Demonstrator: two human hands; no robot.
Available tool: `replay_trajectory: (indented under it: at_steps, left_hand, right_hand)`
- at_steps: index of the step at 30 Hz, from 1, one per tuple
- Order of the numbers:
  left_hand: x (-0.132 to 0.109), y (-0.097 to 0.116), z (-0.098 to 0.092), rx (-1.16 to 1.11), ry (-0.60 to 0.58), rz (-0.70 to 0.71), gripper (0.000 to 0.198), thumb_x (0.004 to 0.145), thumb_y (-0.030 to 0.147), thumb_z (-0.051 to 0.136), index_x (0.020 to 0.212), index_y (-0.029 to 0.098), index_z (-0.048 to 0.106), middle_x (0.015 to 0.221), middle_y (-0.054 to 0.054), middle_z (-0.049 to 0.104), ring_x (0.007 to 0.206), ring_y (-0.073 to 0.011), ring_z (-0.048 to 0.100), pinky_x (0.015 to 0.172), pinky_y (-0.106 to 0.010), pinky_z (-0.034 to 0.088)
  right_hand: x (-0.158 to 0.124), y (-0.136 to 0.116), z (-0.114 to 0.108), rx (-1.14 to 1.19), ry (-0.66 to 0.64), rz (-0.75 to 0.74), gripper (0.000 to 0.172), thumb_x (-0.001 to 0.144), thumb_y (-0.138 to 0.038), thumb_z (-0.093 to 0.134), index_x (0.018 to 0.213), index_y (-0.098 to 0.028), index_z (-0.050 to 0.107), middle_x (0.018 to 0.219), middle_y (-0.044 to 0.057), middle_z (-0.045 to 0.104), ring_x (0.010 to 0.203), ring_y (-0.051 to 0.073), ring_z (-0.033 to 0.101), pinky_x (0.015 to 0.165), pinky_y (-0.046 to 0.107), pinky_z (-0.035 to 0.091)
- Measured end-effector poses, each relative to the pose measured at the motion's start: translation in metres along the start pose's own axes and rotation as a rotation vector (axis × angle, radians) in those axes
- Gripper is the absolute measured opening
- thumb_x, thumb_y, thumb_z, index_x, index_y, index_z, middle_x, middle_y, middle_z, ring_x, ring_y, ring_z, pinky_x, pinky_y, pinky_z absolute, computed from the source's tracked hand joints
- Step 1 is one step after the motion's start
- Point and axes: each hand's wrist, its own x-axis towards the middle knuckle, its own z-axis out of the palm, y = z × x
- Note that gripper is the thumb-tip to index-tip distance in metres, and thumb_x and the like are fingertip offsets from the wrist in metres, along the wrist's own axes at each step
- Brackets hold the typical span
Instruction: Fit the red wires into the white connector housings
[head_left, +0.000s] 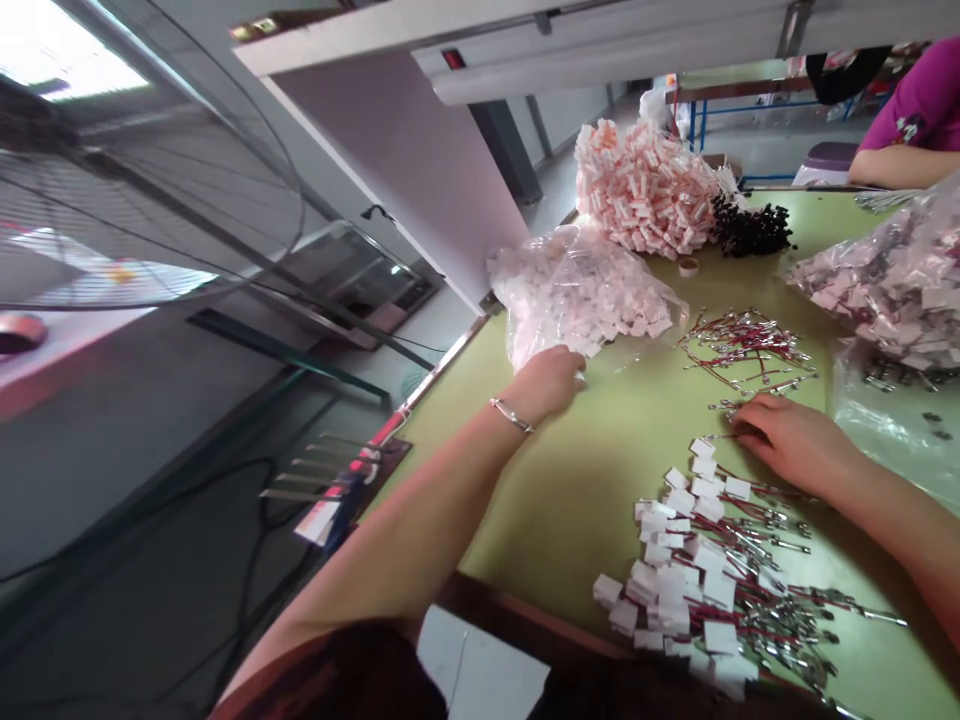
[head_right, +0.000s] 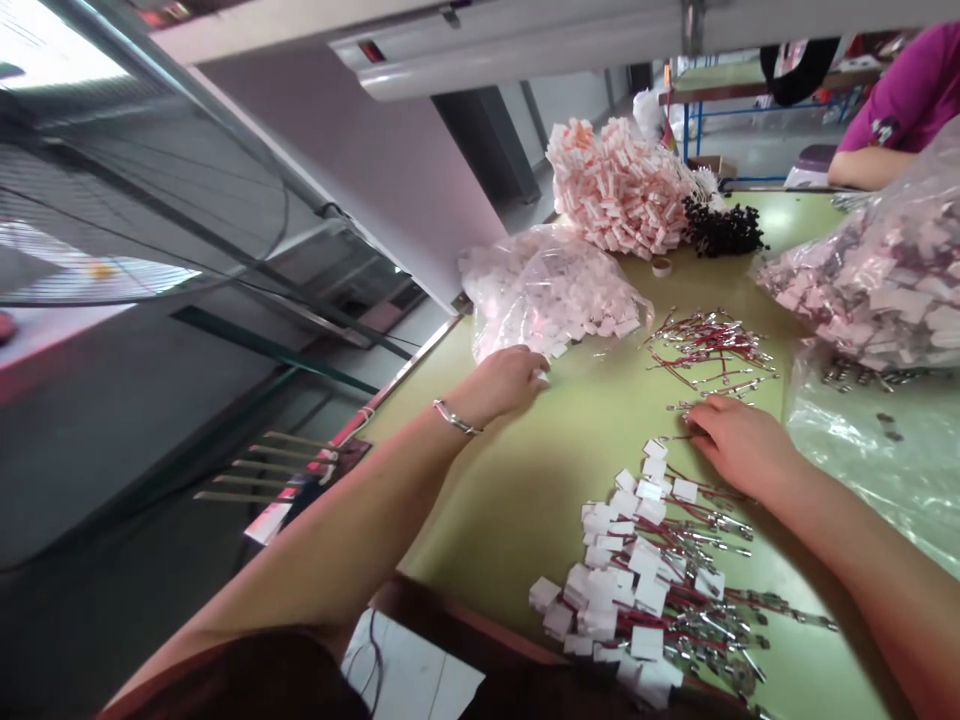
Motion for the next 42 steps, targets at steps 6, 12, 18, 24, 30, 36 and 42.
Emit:
replay_trajectory:
  at_steps: [6,12,18,24,30,36,42]
  left_hand:
    - [-0.001,-0.007,0.010,0.047,0.015,0.058,0.025,0.083,0.020,0.047,0.096,0.016,0.067,0.092,-0.011,0.060,0.080,-0.0218,0.060,0.076,-0.031,0.046]
    - [0.006,-0.013,0.016,0.021,0.054,0.122,0.029,0.087,0.030,0.046,0.098,0.015,0.068,0.092,-0.012,0.060,0.081,-0.0243,0.062,0.080,-0.035,0.048]
    - [-0.005,0.014,0.031,-0.285,0.291,0.179,0.033,0.090,0.027,0.039,0.089,0.018,0.071,0.108,-0.010,0.064,0.101,-0.0229,0.059,0.094,-0.036,0.046]
    - [-0.002,0.038,0.033,-0.501,0.275,0.327,0.029,0.087,0.026,0.045,0.103,0.016,0.067,0.114,-0.010,0.061,0.105,-0.0200,0.057,0.099,-0.036,0.044]
    - [0.007,0.051,0.033,-0.664,0.244,0.146,0.015,0.076,0.022,0.057,0.087,0.017,0.067,0.104,-0.009,0.063,0.089,-0.0190,0.060,0.087,-0.035,0.049]
    - [0.011,0.091,0.036,-0.859,0.227,0.142,0.009,0.073,0.011,0.055,0.071,0.017,0.061,0.077,-0.004,0.064,0.076,-0.0159,0.058,0.078,-0.032,0.048]
    - [0.011,0.121,0.024,-1.567,-0.086,0.091,0.020,0.077,0.021,0.063,0.095,0.015,0.056,0.073,-0.002,0.064,0.059,-0.0109,0.059,0.054,-0.024,0.044]
  right_hand:
    - [-0.002,-0.009,0.011,-0.137,0.020,0.039,0.017,0.088,-0.018,0.046,0.086,-0.017,0.063,0.093,0.012,0.064,0.075,0.022,0.060,0.059,0.034,0.040]
    - [-0.004,-0.012,-0.002,-0.023,0.059,0.220,0.018,0.092,-0.025,0.042,0.091,-0.018,0.059,0.074,0.008,0.066,0.059,0.019,0.055,0.051,0.032,0.030]
    - [-0.005,-0.010,-0.005,0.082,0.091,0.165,0.016,0.088,-0.023,0.047,0.085,-0.020,0.062,0.076,0.006,0.068,0.062,0.017,0.055,0.055,0.031,0.034]
    - [-0.006,-0.008,-0.008,0.228,0.115,0.157,0.019,0.085,-0.027,0.050,0.076,-0.023,0.066,0.076,0.004,0.070,0.062,0.016,0.055,0.058,0.031,0.037]
    - [-0.007,-0.007,-0.006,0.363,0.135,0.215,0.016,0.081,-0.030,0.053,0.071,-0.022,0.064,0.065,0.001,0.066,0.054,0.013,0.050,0.053,0.029,0.036]
    - [-0.006,-0.008,-0.005,0.269,0.169,0.186,0.017,0.081,-0.028,0.051,0.073,-0.022,0.064,0.069,0.002,0.067,0.054,0.013,0.051,0.054,0.030,0.035]
    - [-0.008,-0.008,-0.007,0.117,0.287,0.127,0.020,0.085,-0.028,0.048,0.077,-0.021,0.065,0.079,0.004,0.069,0.069,0.018,0.058,0.060,0.031,0.038]
